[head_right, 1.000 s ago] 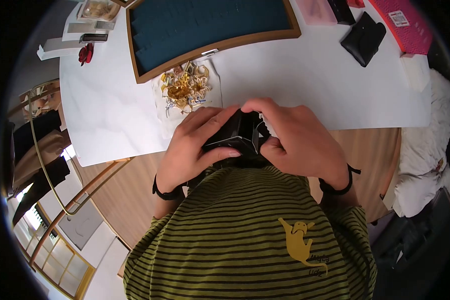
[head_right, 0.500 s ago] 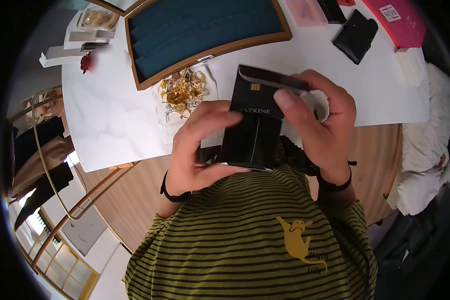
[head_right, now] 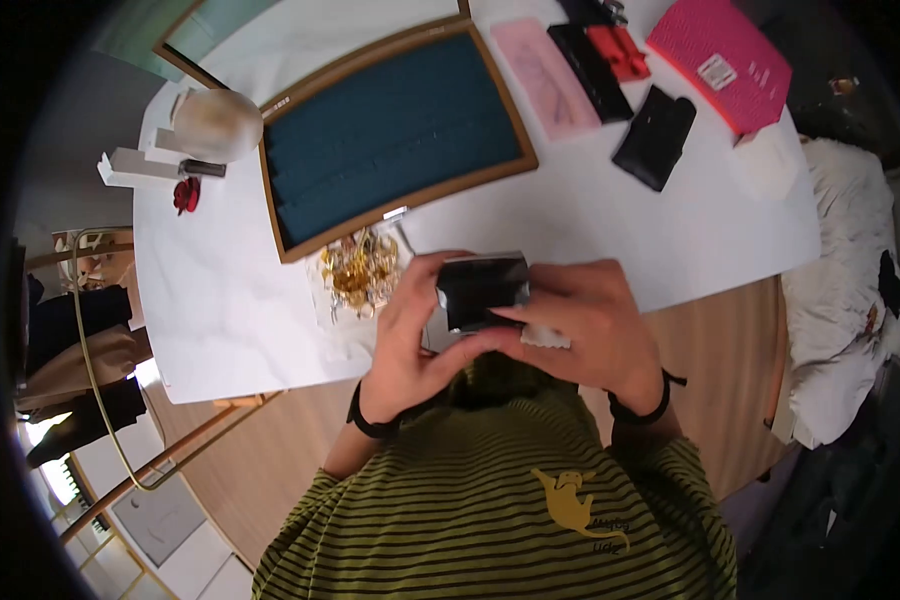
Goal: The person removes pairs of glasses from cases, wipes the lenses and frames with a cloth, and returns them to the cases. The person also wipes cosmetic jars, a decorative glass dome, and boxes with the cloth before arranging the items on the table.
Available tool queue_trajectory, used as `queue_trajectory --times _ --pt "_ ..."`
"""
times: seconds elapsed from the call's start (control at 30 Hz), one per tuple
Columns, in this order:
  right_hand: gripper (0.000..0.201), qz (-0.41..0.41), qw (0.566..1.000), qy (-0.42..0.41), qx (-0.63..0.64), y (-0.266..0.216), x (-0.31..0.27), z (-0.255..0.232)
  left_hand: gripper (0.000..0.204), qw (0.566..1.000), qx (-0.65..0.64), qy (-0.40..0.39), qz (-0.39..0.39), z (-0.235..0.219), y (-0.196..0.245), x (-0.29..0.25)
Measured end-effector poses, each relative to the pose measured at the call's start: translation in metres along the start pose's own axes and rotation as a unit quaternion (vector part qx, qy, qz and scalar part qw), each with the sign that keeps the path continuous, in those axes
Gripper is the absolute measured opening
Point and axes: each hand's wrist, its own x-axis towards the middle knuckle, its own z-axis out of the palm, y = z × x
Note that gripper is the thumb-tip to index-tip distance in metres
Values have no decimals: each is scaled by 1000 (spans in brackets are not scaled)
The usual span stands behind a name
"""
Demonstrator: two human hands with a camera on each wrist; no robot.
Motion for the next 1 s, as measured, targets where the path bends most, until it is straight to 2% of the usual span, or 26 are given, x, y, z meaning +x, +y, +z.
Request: queue_trajectory --times 0.2,0.33,0.4,0.47,0.5,0.6,0.63,0.73,0.77,0.8,0.87,1.0 --pt "30 -15 998 -19 -66 -8 12 -14 52 999 -13 -39 14 1 0 5" --pt "24 -7 999 40 2 -8 8 -8 53 998 4 -62 3 -4 6 4" --pt "23 -2 998 62 17 -6 7 -5 48 998 2 -63 9 -7 10 7" --pt "23 20 994 87 58 -7 8 2 39 991 86 -90 41 -14 17 12" --pt "22 7 996 82 45 -9 10 1 32 987 115 -115 12 -17 23 13" --pt "21 3 996 84 36 -9 10 2 31 979 162 -104 62 -23 24 19" --pt "21 6 996 84 36 -9 10 2 32 979 170 -102 54 -23 25 20" --pt "19 -8 994 98 37 -6 10 4 31 985 145 -83 50 -21 20 19" --pt "18 -22 994 104 -5 -5 9 4 30 986 140 -77 46 -21 18 18" --pt "18 -29 993 107 -45 -6 5 6 35 991 114 -62 42 -17 13 15" --pt "18 -16 994 99 -43 -6 1 5 56 998 38 -32 44 -15 6 11" --pt "31 8 990 139 11 2 -6 8 63 999 -40 -2 26 -10 -6 3"
